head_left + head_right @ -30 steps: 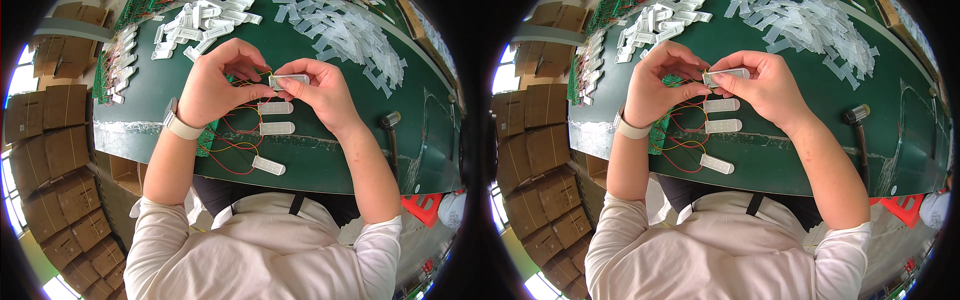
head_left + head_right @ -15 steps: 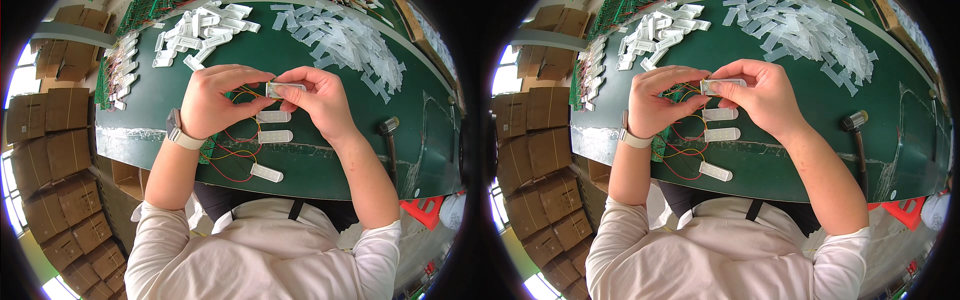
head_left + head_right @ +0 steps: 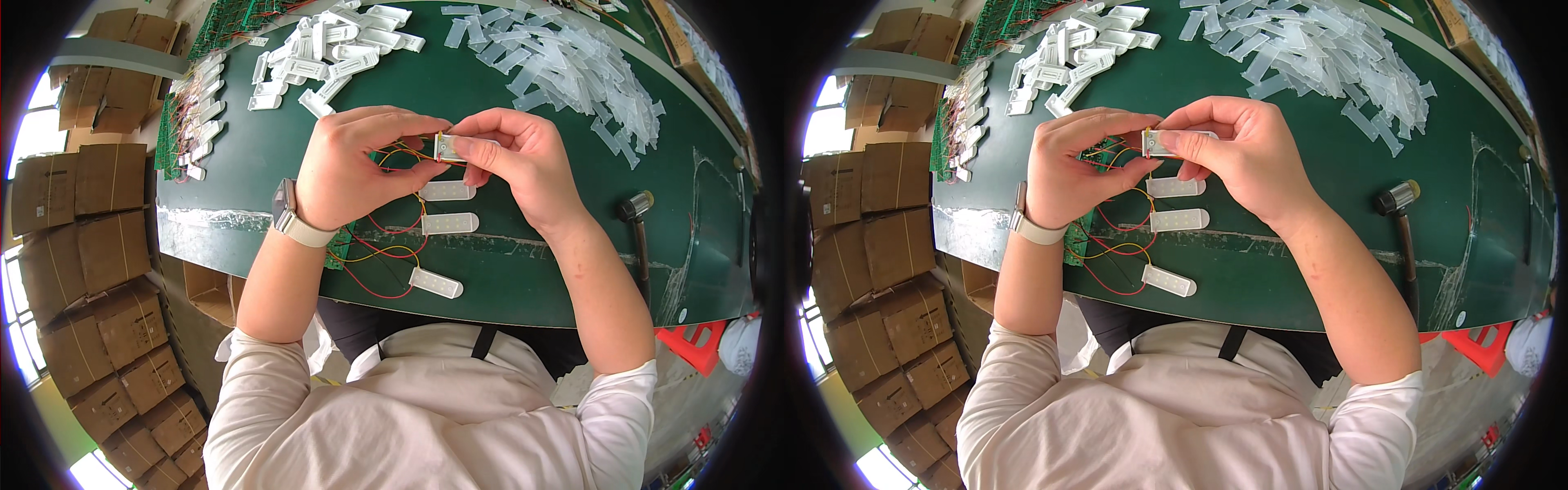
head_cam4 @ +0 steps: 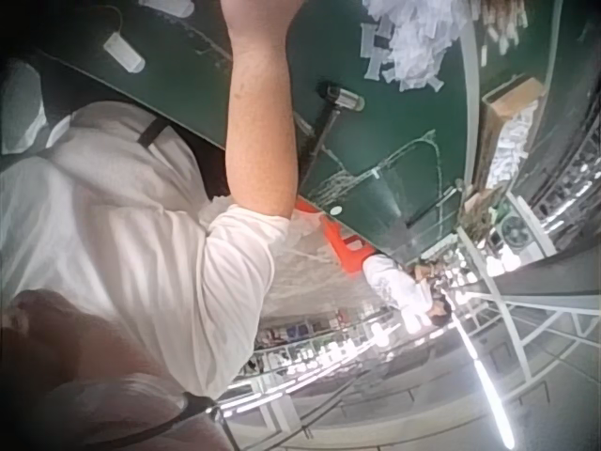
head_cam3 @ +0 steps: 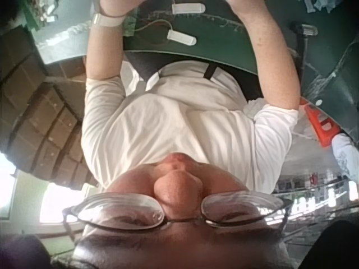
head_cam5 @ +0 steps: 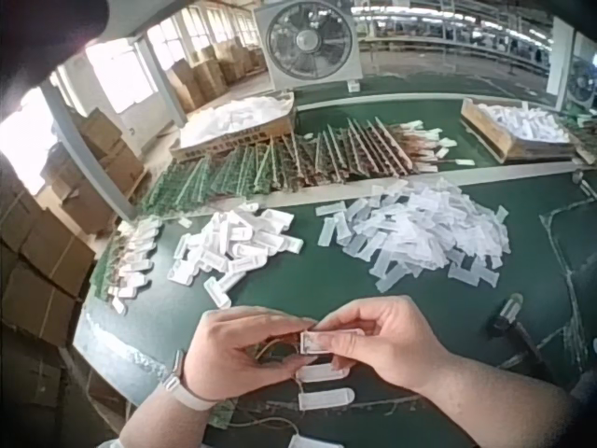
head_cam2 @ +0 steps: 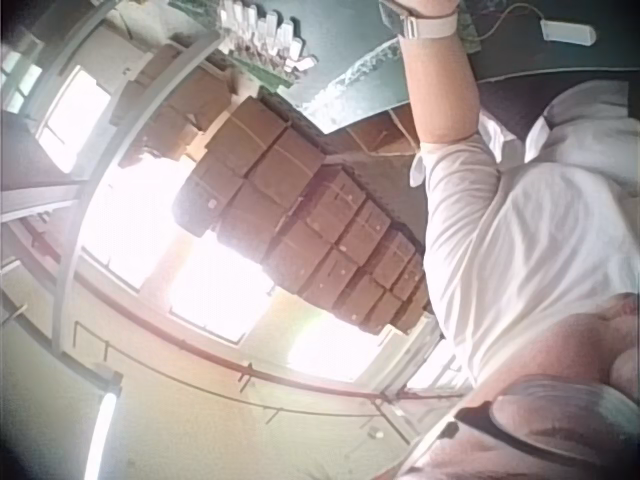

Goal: Manually placing small LED modules onto a PCB strip and using a small hammer to secure them into place.

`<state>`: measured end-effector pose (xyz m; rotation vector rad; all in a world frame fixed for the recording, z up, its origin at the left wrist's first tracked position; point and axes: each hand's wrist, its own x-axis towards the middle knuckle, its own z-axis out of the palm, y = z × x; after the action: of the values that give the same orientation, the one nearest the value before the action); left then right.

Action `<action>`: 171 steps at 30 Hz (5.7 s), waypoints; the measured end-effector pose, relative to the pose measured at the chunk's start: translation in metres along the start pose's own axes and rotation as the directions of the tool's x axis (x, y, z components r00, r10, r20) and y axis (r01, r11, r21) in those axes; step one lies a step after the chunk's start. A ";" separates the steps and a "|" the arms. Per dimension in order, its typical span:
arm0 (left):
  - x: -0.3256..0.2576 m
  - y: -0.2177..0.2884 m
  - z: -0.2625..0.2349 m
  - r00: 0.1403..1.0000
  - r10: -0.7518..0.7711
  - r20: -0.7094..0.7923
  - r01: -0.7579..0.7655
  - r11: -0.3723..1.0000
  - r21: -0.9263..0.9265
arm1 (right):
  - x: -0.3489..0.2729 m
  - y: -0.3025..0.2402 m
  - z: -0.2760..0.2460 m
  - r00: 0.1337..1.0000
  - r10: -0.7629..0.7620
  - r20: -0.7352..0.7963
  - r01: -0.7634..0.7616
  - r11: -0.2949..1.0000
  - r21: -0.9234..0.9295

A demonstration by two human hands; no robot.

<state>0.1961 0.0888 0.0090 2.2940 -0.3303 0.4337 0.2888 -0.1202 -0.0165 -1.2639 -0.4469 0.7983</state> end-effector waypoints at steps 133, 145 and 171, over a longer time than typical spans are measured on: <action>-0.004 0.000 0.003 0.927 -0.366 0.086 0.371 0.855 -0.362 | -0.011 -0.002 -0.001 0.959 -0.265 -0.096 0.263 0.964 -0.040; -0.002 0.003 0.005 0.955 -0.296 0.030 0.292 0.916 -0.273 | -0.011 0.012 0.005 0.875 -0.460 -0.154 0.365 0.833 -0.416; -0.003 0.003 0.007 0.963 -0.266 0.039 0.268 0.942 -0.200 | -0.006 0.004 0.010 1.000 -0.021 -0.016 0.020 0.997 -0.071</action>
<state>0.1937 0.0816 0.0056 2.1015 -0.0611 0.2367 0.2766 -0.1179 -0.0171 -1.3285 -0.4775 0.7596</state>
